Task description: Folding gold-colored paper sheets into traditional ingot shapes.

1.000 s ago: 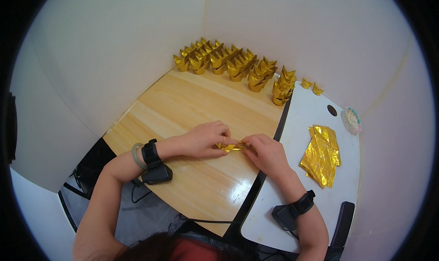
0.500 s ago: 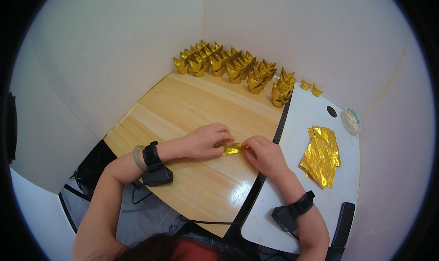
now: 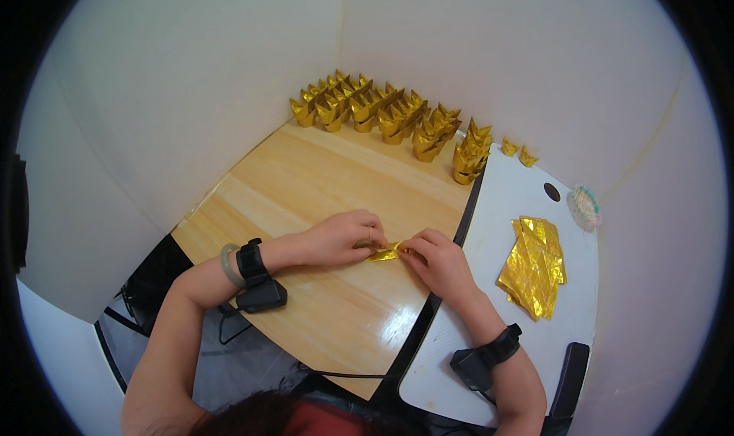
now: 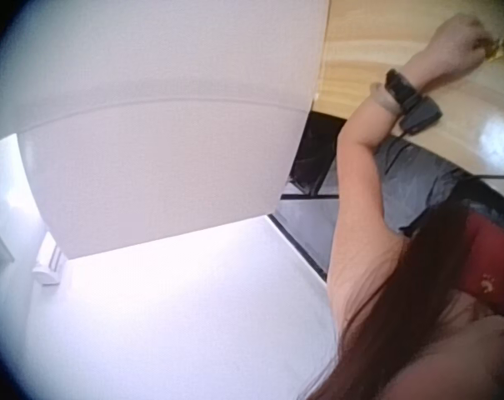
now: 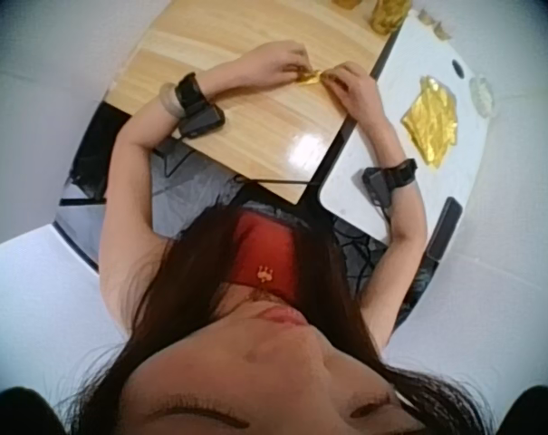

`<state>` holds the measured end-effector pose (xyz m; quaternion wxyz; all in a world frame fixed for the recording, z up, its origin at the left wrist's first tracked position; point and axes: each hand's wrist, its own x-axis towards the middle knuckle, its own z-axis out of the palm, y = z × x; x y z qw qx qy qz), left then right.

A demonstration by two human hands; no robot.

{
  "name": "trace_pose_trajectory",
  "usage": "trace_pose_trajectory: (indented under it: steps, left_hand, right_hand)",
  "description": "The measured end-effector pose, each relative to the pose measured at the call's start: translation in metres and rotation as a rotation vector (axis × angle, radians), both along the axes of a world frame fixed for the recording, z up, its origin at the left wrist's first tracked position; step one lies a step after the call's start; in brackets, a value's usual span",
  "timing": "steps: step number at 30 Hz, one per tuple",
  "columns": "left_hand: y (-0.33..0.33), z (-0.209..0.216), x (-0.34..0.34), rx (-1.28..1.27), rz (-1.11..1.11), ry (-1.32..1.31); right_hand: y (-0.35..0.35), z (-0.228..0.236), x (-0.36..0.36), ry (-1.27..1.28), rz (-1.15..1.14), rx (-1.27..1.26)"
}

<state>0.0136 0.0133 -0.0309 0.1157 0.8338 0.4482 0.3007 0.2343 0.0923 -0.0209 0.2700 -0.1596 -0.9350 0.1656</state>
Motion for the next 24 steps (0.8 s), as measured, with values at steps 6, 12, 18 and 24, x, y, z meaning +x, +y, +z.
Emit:
trace_pose_trajectory:
  steps: [6, 12, 18, 24]
  left_hand:
    - [0.001, -0.002, -0.001, 0.04, -0.016, 0.023]
    - [-0.007, 0.012, 0.005, -0.007, 0.018, 0.07]
    - [-0.003, 0.003, 0.002, -0.003, -0.001, -0.083]
    - [-0.001, 0.014, 0.011, -0.234, 0.133, -0.371]
  right_hand:
    - [-0.001, 0.002, -0.003, -0.047, -0.127, -0.317]
    - [0.002, -0.008, -0.003, -0.027, -0.176, -0.117]
    - [-0.002, -0.006, -0.008, -0.004, -0.133, -0.429]
    - [-0.004, -0.005, -0.008, 0.087, -0.07, -0.788]
